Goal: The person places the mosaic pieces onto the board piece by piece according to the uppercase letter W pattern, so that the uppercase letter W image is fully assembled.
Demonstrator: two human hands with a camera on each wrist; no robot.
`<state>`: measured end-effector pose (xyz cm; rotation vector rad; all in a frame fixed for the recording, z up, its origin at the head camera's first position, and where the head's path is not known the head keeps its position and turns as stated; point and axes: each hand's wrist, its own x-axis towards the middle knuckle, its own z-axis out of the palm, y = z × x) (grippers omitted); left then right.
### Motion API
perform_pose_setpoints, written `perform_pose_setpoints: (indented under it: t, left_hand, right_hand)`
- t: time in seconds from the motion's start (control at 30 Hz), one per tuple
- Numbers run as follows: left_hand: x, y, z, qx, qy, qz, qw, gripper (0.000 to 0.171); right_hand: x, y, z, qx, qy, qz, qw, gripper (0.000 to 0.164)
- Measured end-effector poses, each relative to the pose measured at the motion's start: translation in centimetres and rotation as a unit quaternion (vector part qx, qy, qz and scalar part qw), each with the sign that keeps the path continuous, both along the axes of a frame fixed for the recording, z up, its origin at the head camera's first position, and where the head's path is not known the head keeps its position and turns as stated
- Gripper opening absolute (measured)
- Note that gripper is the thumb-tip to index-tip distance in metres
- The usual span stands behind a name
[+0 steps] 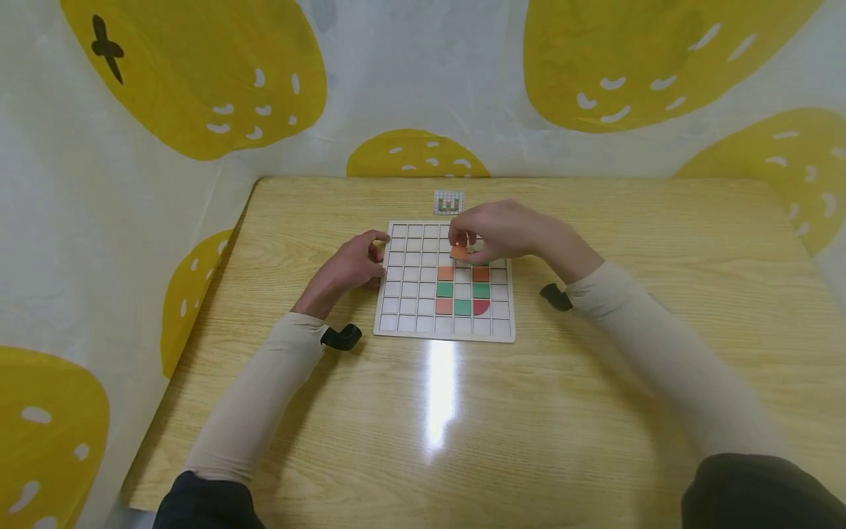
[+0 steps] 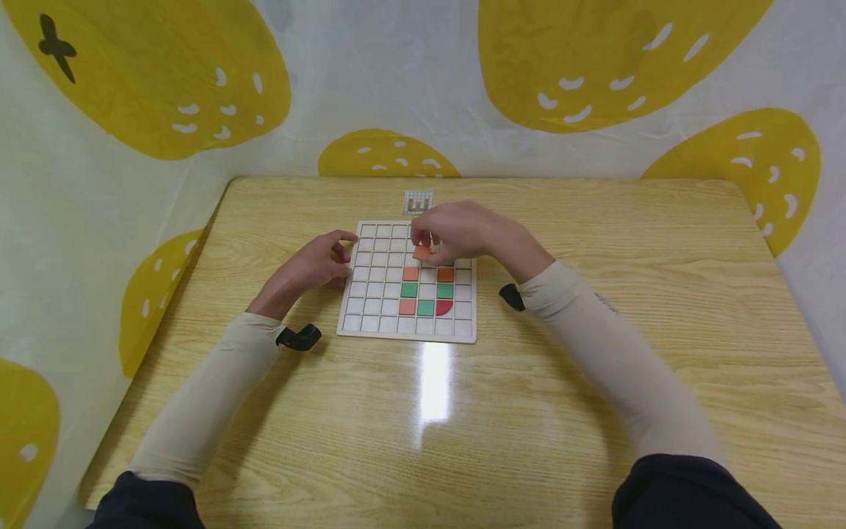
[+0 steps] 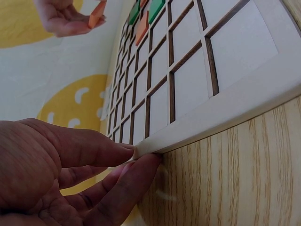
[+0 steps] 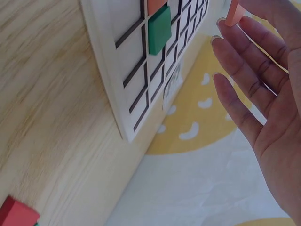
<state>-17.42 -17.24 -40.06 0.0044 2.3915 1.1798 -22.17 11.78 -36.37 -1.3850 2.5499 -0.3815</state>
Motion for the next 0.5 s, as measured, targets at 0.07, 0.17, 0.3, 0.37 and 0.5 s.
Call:
perform_pose_setpoints:
  t: [0.07, 0.17, 0.3, 0.37, 0.5]
  left_hand:
    - [0.0, 0.0, 0.0, -0.001, -0.001, 0.001, 1.0000, 0.064]
    - [0.0, 0.0, 0.0, -0.001, -0.002, 0.003, 1.0000, 0.064]
    - [0.0, 0.0, 0.1, 0.001, -0.004, 0.005, 1.0000, 0.064]
    - [0.0, 0.0, 0.1, 0.001, -0.004, 0.005, 1.0000, 0.064]
    - [0.0, 0.0, 0.1, -0.001, -0.004, 0.004, 1.0000, 0.064]
  right_hand:
    - [0.0, -0.4, -0.1, 0.001, 0.000, 0.005, 1.000, 0.019]
    - [0.0, -0.9, -0.1, 0.005, 0.000, 0.011, 1.000, 0.017]
    - [0.1, -1.7, 0.0, 0.012, -0.005, 0.014, 1.000, 0.019]
    - [0.2, -2.2, 0.0, 0.015, -0.008, 0.018, 1.000, 0.020]
    - [0.3, -3.0, -0.3, 0.022, -0.008, 0.029, 0.999, 0.022]
